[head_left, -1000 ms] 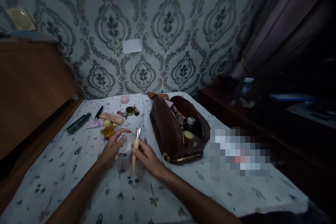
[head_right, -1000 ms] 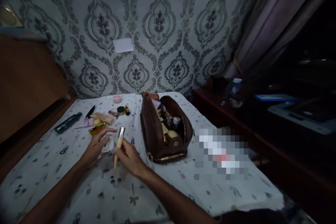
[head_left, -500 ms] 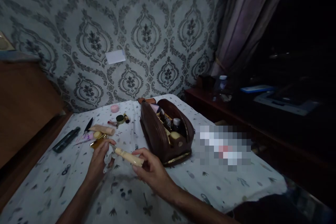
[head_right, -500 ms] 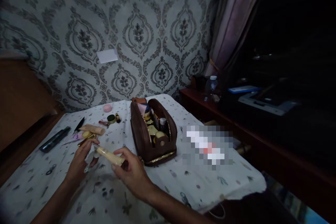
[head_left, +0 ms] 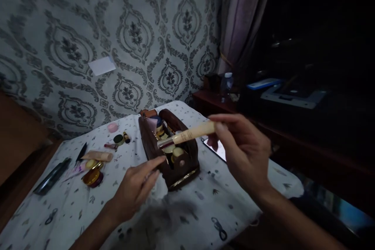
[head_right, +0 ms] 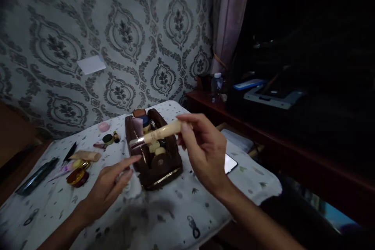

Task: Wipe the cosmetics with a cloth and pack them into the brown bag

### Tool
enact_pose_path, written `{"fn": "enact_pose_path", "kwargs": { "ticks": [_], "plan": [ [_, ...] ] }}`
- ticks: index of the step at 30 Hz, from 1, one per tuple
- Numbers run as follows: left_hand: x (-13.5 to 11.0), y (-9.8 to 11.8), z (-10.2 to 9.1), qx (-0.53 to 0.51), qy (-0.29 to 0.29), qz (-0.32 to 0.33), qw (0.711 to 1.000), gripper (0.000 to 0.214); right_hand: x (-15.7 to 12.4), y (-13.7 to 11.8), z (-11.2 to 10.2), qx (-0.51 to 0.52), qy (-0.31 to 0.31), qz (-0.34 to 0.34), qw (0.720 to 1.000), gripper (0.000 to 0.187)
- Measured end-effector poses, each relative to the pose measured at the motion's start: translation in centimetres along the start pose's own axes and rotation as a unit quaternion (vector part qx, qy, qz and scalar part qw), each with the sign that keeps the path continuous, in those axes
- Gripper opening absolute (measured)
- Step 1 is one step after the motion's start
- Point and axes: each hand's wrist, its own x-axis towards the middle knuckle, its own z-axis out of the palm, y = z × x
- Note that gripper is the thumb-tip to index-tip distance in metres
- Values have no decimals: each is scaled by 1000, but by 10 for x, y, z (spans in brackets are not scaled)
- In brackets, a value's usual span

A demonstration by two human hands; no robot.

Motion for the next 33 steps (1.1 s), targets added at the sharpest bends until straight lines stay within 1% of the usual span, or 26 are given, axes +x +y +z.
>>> {"fn": "enact_pose_path", "kwargs": {
  "ticks": [1,3,6,8,10,13,16,20,23,29,33],
  "plan": [
    [5,3,3,42,-19,29,999,38,9,2,-2,-22,-1,-23,999,14],
    [10,3,9,121,-28,70,990,38,25,9,0,-52,-24,-54,997,16],
    [8,-4,14,215,-5,121,969,38,45,27,13,-45,-102,-59,992,19],
    [5,-7,15,260,6,161,952,41,56,42,26,-40,-158,-61,985,15],
    [3,-8,14,287,13,189,939,45,64,58,42,-53,-231,-73,969,11],
    [4,-5,15,304,17,202,931,44,72,75,62,-83,-336,-77,935,13],
    [6,-4,16,319,27,213,923,37,78,80,77,-149,-396,-62,904,18],
    [8,-3,18,330,36,216,918,31,87,77,93,-273,-439,-64,854,18],
    [9,-3,18,327,34,217,919,30,92,79,104,-316,-463,-68,825,15],
    [8,-4,18,316,38,221,922,30,93,95,122,-321,-480,-80,812,20],
    [9,-3,17,317,37,226,920,30,90,94,127,-351,-507,-62,785,23]
  ]
}}
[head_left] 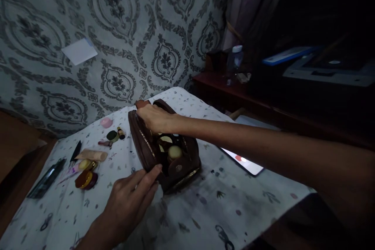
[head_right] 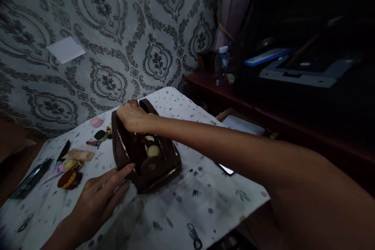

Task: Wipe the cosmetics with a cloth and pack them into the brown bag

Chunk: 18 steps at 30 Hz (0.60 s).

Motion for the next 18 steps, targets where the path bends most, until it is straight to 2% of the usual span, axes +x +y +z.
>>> {"fn": "enact_pose_path", "kwargs": {
  "ticks": [6,10,15,18],
  "plan": [
    [0,2,-3,-1,-9,-2,1000,33,-4,-7,-1,-45,-8,5,999,30],
    [-2,3,-1,-10,-21,-16,1000,36,-5,-3,-1,-34,-9,12,999,27],
    [-3,3,0,-30,-32,-25,999,41,-5,1,1,-19,-7,40,999,37],
    [-2,4,-2,-42,-41,-26,998,42,-4,-1,0,-24,-21,42,999,34]
  ]
}}
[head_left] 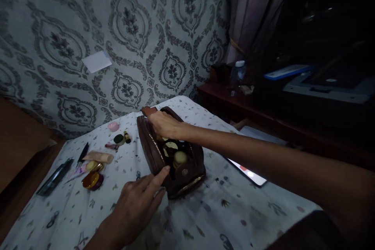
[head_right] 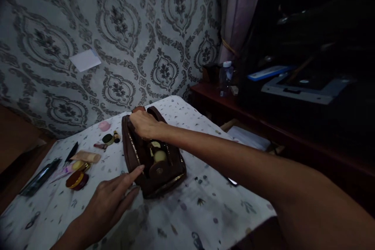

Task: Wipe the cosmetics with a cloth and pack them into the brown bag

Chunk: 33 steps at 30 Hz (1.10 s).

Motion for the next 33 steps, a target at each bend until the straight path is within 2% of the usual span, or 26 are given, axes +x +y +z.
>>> {"fn": "enact_pose_path", "kwargs": {
  "ticks": [3,9,15,18,20,22,23,25,29,31,33],
  "plan": [
    [-2,0,-1,1,-4,-2,1000,43,-1,-4,-5,-16,-7,11,1000,29],
    [-14,-1,0,4,23,11,1000,42,-8,-11,-14,-2,1,22,1000,31],
    [-31,-3,-2,2,17,8,1000,43,-10,-7,-23,26,47,-1,999,18],
    [-41,-7,1,0,10,-6,1000,39,-23,-13,-35,22,110,7,994,17],
    [-48,-11,4,-6,3,-25,1000,37,-41,-24,-42,29,181,-2,983,18],
    [-54,-17,8,-20,0,-40,999,35,-66,-40,-41,71,224,-26,972,20],
    [-58,-21,10,-26,-3,-47,999,33,-79,-49,-37,102,235,-47,965,23],
    [-65,-30,13,-33,-10,-63,997,29,-106,-67,-20,156,206,-108,960,25],
    [-82,-51,15,-34,-26,-122,992,26,-139,-94,40,175,75,-247,950,34],
    [-90,-62,15,-34,-37,-155,987,26,-141,-103,69,173,24,-269,947,31],
    [-97,-75,12,-21,-44,-190,981,27,-134,-110,91,193,-8,-247,950,26]
  ]
}}
